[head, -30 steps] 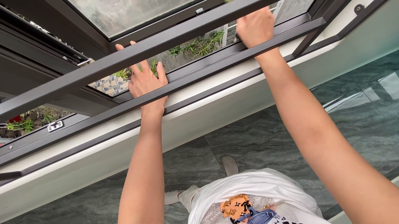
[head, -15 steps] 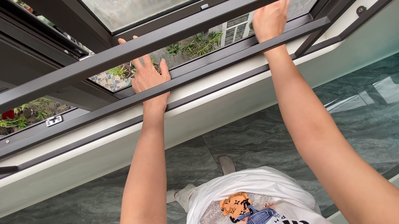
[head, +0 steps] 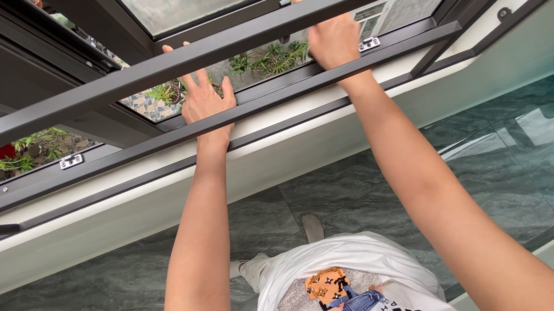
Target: The person wipes the window frame and sill with a green cloth. They move along the frame, cleaning different sections methodically from left to right and back again.
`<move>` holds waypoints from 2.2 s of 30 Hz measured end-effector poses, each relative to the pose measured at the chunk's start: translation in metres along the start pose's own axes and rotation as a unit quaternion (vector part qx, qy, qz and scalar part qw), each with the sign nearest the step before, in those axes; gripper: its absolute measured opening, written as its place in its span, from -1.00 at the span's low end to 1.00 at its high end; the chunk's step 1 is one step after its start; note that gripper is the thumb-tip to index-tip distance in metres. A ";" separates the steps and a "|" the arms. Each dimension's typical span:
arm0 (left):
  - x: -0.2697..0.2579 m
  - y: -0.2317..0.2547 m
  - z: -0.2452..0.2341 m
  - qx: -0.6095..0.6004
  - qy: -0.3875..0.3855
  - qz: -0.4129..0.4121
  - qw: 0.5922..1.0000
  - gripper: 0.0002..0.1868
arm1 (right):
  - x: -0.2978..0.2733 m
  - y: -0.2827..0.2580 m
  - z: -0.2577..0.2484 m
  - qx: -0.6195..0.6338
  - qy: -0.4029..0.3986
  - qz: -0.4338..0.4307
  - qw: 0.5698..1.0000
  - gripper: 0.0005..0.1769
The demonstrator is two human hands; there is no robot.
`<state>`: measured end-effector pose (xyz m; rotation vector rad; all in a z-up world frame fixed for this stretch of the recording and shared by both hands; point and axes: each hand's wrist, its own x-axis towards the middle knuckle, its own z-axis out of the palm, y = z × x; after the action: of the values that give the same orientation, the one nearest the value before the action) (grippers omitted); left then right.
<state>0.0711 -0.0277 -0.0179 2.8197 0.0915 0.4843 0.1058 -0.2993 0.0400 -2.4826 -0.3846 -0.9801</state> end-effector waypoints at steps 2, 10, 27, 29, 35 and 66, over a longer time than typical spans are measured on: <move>-0.002 0.000 0.001 0.003 0.015 0.005 1.000 0.08 | -0.006 0.035 0.008 -0.007 0.034 0.029 0.999 -0.34; -0.001 0.001 0.001 0.007 0.015 0.012 1.000 0.10 | -0.028 0.196 0.044 -0.032 0.193 0.296 0.935 -0.75; -0.001 0.002 -0.001 -0.003 0.008 0.009 1.000 0.13 | -0.022 0.091 0.058 0.222 0.011 0.310 0.925 -0.91; -0.001 0.002 -0.001 -0.014 0.006 0.010 1.000 0.12 | -0.024 0.069 0.057 0.231 -0.008 0.303 0.925 -0.91; -0.001 0.002 -0.001 -0.004 0.001 0.002 1.000 0.12 | -0.024 0.034 0.044 0.264 -0.098 0.272 0.920 -0.90; -0.001 -0.013 0.034 -0.005 0.038 -0.001 0.999 -0.11 | -0.021 0.013 0.031 0.287 0.036 0.120 0.950 -0.80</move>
<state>0.0811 -0.0244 -0.0522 2.7914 0.1081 0.5891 0.1135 -0.2971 0.0015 -1.9063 -0.2847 -0.7276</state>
